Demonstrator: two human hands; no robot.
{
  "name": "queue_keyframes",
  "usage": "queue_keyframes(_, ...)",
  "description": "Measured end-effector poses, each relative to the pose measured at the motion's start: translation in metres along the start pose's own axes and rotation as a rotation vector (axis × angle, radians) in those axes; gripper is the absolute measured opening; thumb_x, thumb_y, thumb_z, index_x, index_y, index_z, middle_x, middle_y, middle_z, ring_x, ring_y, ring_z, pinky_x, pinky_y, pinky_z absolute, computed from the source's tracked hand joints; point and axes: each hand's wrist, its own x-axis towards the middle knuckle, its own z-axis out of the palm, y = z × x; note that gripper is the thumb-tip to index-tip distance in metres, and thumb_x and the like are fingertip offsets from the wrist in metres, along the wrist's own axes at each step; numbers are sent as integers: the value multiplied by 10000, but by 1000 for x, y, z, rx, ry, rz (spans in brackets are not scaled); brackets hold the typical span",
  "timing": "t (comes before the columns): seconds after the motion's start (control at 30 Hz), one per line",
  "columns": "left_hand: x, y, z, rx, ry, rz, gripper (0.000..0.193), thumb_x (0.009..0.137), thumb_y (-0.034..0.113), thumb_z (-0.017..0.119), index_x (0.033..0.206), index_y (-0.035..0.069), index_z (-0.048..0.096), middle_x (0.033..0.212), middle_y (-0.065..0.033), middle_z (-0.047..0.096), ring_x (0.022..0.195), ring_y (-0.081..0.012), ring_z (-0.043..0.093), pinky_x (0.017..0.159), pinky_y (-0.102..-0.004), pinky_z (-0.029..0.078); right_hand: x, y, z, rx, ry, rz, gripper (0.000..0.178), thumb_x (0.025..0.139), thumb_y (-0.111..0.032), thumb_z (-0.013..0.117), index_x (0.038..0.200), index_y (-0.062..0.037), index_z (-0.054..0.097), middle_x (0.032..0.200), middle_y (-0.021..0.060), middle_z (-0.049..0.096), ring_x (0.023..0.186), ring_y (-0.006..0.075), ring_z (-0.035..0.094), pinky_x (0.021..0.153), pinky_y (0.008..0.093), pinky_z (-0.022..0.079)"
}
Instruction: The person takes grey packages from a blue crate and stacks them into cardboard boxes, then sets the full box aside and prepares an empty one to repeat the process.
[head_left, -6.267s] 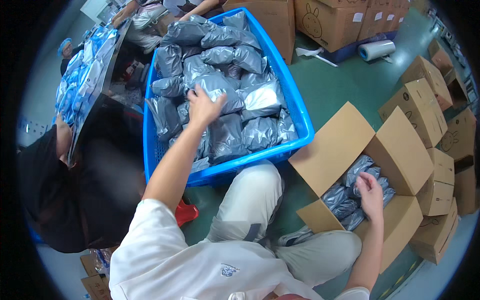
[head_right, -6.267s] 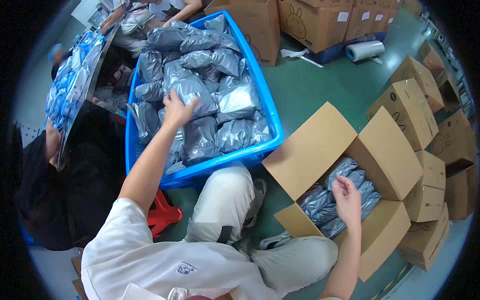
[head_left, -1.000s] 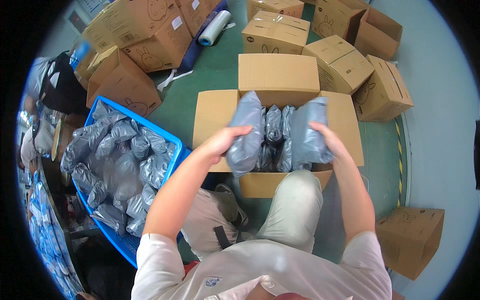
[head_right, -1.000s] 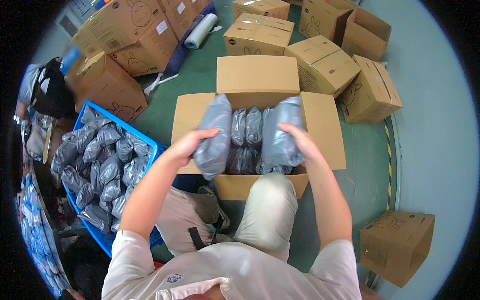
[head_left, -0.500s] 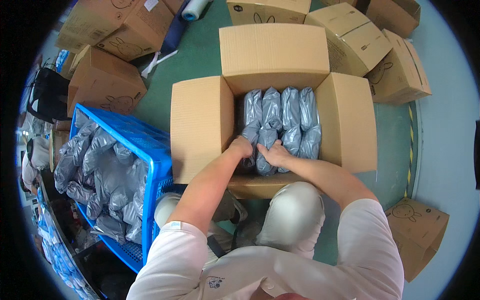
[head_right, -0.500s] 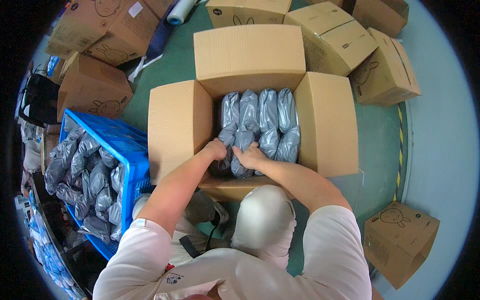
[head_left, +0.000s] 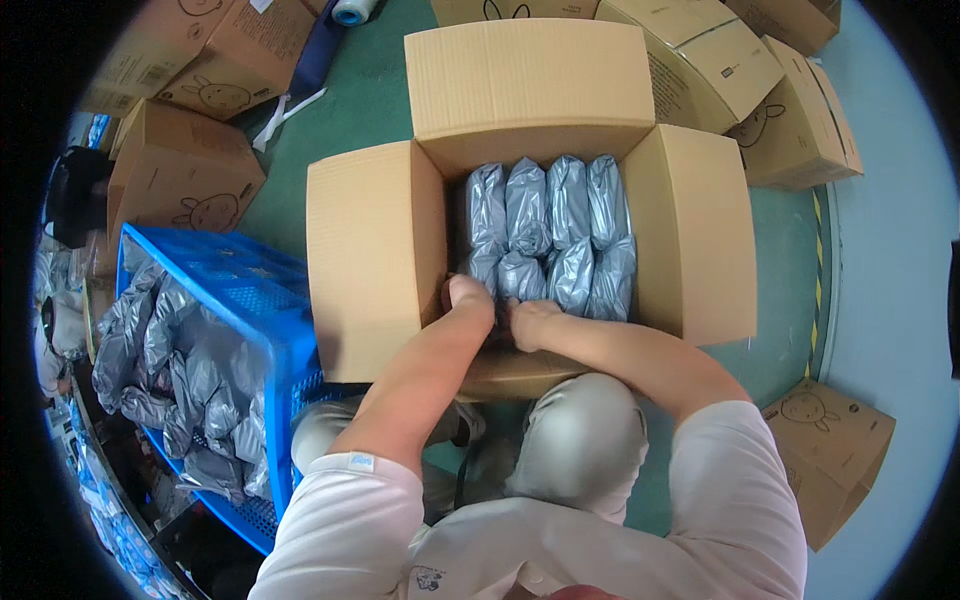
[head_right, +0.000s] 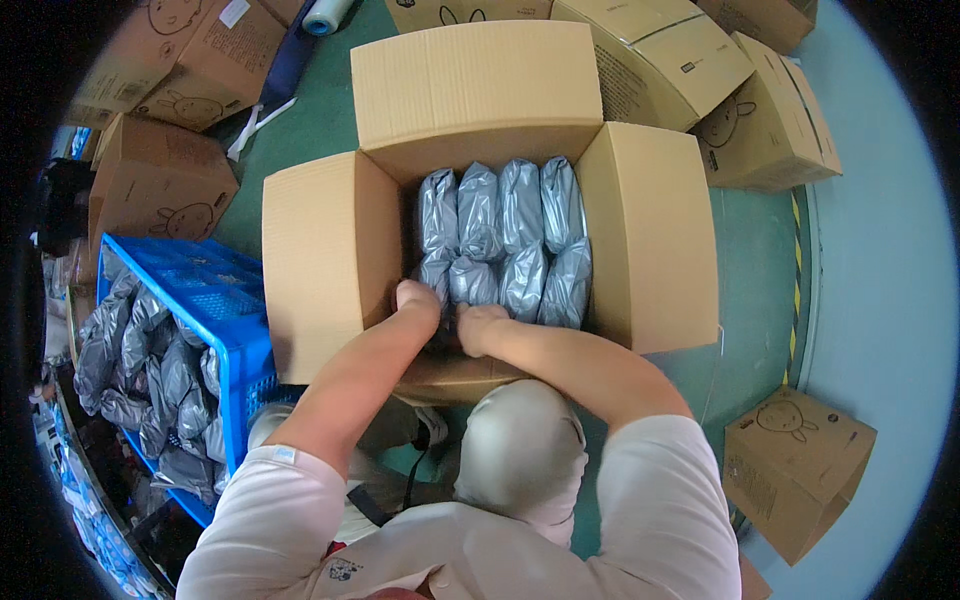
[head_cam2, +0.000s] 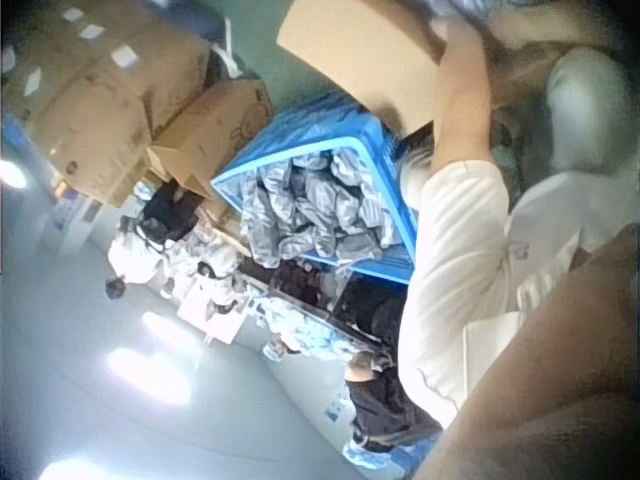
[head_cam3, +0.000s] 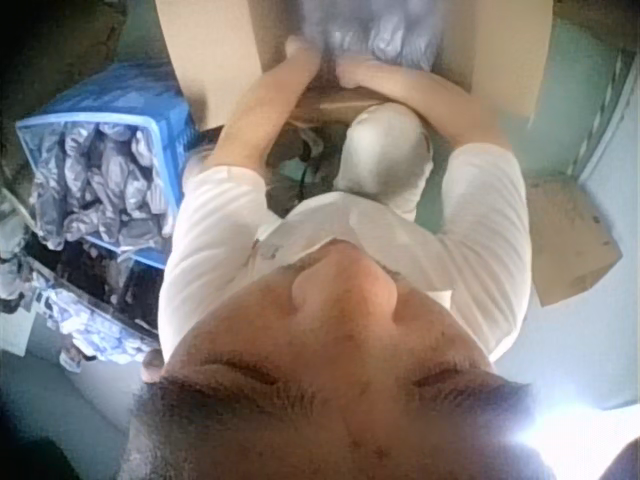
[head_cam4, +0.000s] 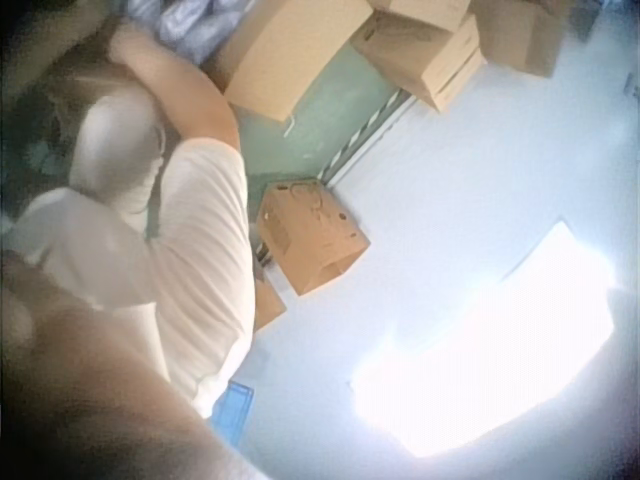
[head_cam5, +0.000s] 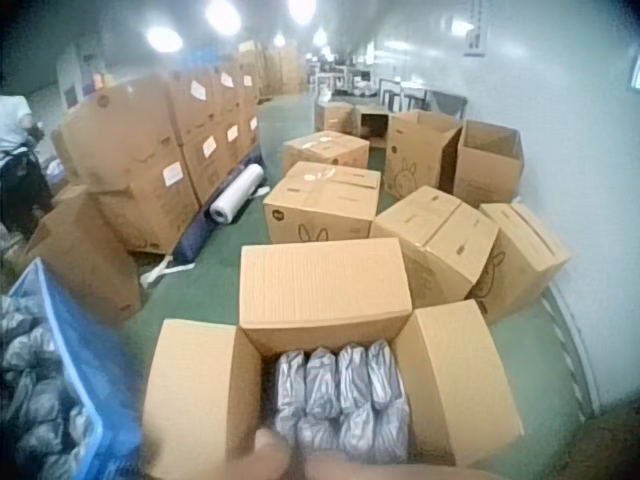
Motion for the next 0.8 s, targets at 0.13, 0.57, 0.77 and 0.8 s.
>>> queue_keyframes(0.13, -27, -5, 11, -113, 283, -78, 273, 930, 242, 662, 1173, 135, 728, 1170, -23, 730, 1068, -225, 702, 789, -390, 559, 16, 11, 7, 112, -12, -107, 636, 894, -349, 636, 1342, 65, 456, 1220, 254, 657, 1136, 386, 645, 929, 457, 525)
queue_keyframes(0.57, -336, -190, 204, -1079, 1515, -636, 295, 980, 181, 618, 1215, 6, 656, 1163, -153, 700, 1069, -261, 677, 922, -353, 516, -171, 94, -6, 489, 864, 360, 282, 1003, -203, 467, 896, 2, 627, 878, 192, 686, 832, 341, 684, 753, 446, 538)
queue_keyframes(0.77, -290, -252, 426, -945, 708, -656, 759, 901, 414, 716, 1476, 12, 425, 1487, -309, 424, 1341, -426, 481, 1100, -439, 410, -226, 56, -49, 767, 1032, 369, 250, 1029, -206, 474, 961, -17, 624, 791, 106, 681, 750, 216, 682, 726, 365, 530)
queue_keyframes(0.8, -269, -237, 440, -895, 689, -708, 881, 858, 450, 748, 1512, 17, 346, 1538, -334, 285, 1379, -467, 402, 1135, -454, 364, -233, 39, -62, 710, 1064, 340, 238, 1028, -198, 476, 973, -20, 624, 791, 102, 680, 747, 208, 679, 727, 360, 531)
